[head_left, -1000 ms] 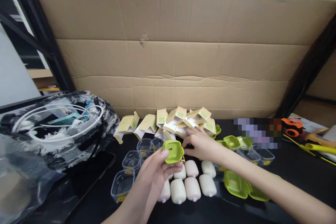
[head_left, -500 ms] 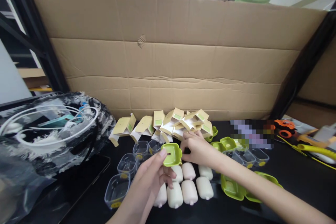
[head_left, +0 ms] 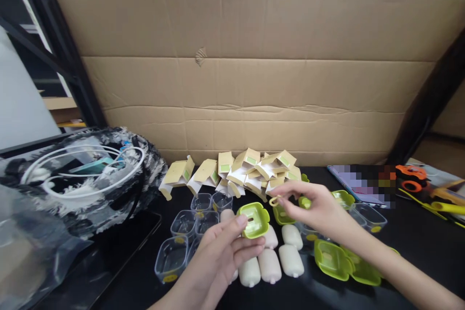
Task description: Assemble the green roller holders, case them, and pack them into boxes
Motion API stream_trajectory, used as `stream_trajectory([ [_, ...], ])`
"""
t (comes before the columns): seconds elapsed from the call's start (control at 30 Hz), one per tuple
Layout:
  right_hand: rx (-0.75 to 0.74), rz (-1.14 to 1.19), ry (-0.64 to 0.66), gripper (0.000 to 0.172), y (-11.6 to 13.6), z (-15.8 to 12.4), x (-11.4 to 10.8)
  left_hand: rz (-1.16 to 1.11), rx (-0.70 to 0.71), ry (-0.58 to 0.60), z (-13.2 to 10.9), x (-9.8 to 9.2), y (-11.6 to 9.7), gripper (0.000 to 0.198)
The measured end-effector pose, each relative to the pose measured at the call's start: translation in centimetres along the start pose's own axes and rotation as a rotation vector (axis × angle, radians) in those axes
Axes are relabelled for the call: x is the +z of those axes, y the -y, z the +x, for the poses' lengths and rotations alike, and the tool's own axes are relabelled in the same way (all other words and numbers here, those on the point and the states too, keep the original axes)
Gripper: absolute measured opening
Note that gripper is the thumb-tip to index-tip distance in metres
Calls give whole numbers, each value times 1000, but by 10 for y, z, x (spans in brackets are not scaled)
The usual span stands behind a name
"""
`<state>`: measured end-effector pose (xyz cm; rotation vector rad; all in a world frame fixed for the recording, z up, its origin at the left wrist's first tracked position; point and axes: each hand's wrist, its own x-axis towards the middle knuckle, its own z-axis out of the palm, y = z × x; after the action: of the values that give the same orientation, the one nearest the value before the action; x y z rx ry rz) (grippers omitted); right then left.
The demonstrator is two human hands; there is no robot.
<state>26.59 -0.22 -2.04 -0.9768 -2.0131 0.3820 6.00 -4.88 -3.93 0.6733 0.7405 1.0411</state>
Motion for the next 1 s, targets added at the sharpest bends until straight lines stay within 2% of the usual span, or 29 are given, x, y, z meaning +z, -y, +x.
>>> stream_trajectory([
  [0.13, -115, 6, -93, 10, 21, -17, -7, 30, 18, 80, 0, -1, 1, 25],
  [0.23, -296, -92, -37, 17, 29, -24, -2, 103, 33, 128, -1, 0, 1, 25],
  [0.33, -404, -218, 9, 20, 29, -28, 5, 164, 50, 125, -3, 1, 1, 25],
  [0.47, -462, -331, 34, 19, 25, -31, 10, 208, 74, 104, -2, 2, 1, 25],
  [0.6, -500, -378, 40, 25, 25, -34, 13, 271, 99, 102, 0, 0, 2, 26],
  [0.8, -592, -546, -23, 34, 27, -34, 14, 358, 104, 71, -1, 0, 4, 33],
  [1.0, -655, -615, -83, 43, 32, -35, 15, 368, 116, 100, 0, 0, 4, 32],
])
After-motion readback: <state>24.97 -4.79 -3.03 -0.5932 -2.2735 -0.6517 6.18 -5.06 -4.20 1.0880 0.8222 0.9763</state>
